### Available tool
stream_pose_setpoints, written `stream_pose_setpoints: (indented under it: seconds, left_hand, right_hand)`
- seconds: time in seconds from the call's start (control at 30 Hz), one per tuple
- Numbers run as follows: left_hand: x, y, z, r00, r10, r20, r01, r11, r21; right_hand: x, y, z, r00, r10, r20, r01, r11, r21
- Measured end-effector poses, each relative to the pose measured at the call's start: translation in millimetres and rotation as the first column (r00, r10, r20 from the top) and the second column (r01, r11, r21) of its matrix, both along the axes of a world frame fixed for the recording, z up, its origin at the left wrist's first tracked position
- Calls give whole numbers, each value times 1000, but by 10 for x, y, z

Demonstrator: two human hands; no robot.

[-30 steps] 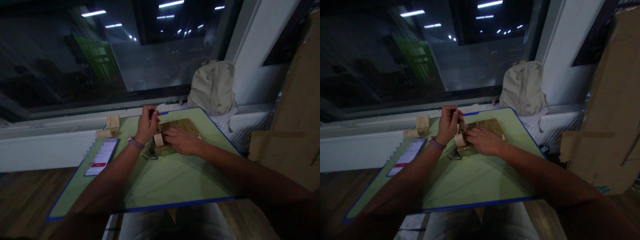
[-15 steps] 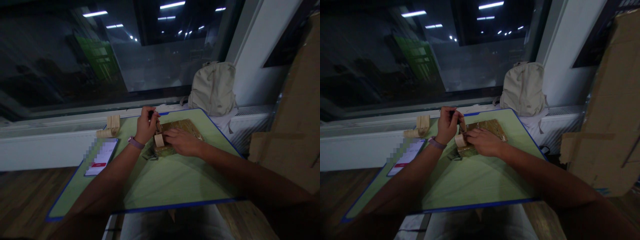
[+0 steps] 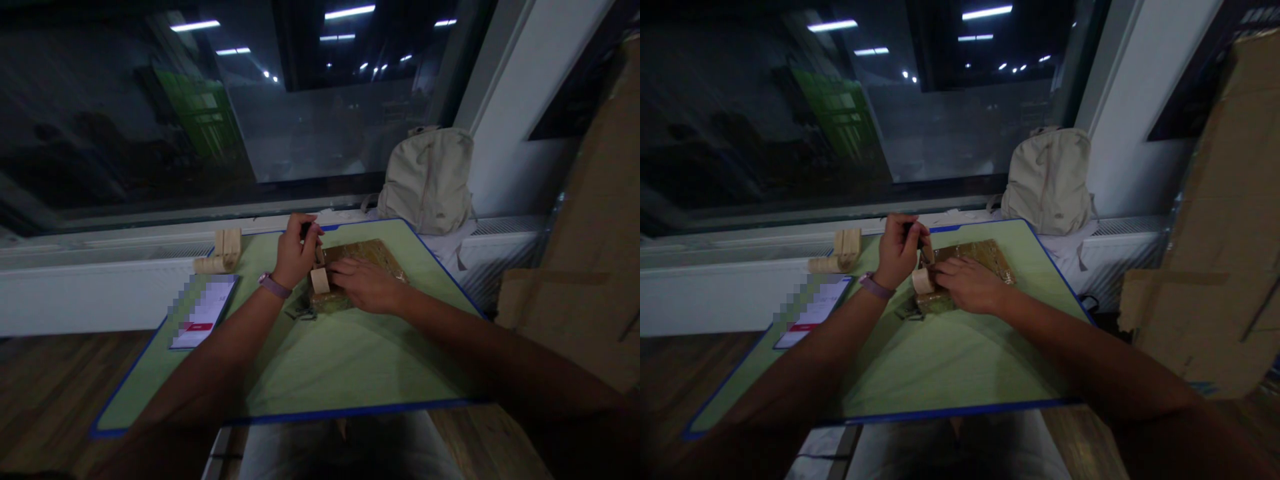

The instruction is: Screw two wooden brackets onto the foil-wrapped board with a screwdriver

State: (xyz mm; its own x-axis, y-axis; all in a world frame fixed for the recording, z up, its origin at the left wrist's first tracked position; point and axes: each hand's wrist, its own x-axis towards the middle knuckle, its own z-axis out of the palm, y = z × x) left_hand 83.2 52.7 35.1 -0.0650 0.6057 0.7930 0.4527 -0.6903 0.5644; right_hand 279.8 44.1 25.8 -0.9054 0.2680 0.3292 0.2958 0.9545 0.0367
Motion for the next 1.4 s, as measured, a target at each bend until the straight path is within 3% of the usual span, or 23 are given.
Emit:
stream_pose_setpoints:
  seconds: [0.27, 0.6, 0.77, 0.83, 1.03, 1.23, 1.4]
  left_hand:
    - [40, -53, 70, 1000, 3, -14, -3, 1000, 10]
    - [73, -16, 52, 988, -73, 136, 82, 995, -62]
    - [47, -55, 114, 986, 160, 52, -164, 983, 78]
    - [39, -70, 134, 978, 209, 16, -209, 972, 110]
    - [64, -77, 143, 991, 68, 112, -72, 997, 25]
    - [34, -82, 188, 978, 187, 88, -196, 976, 99]
    - [32, -60, 168, 990, 100, 105, -105, 994, 44]
  right_hand:
    - [2, -3, 2, 1000, 8, -5, -8, 1000, -11]
    - [4, -14, 13, 1000, 5, -8, -5, 999, -32]
    - [6, -17, 14, 1000, -6, 4, 6, 1000, -28]
    - [6, -16, 17, 1000, -8, 10, 9, 999, -36]
    - [6, -17, 10, 1000, -1, -10, 1, 999, -46]
    - [1, -20, 16, 1000, 6, -19, -7, 998, -60]
    - [3, -9, 6, 1000, 8, -19, -9, 999, -50]
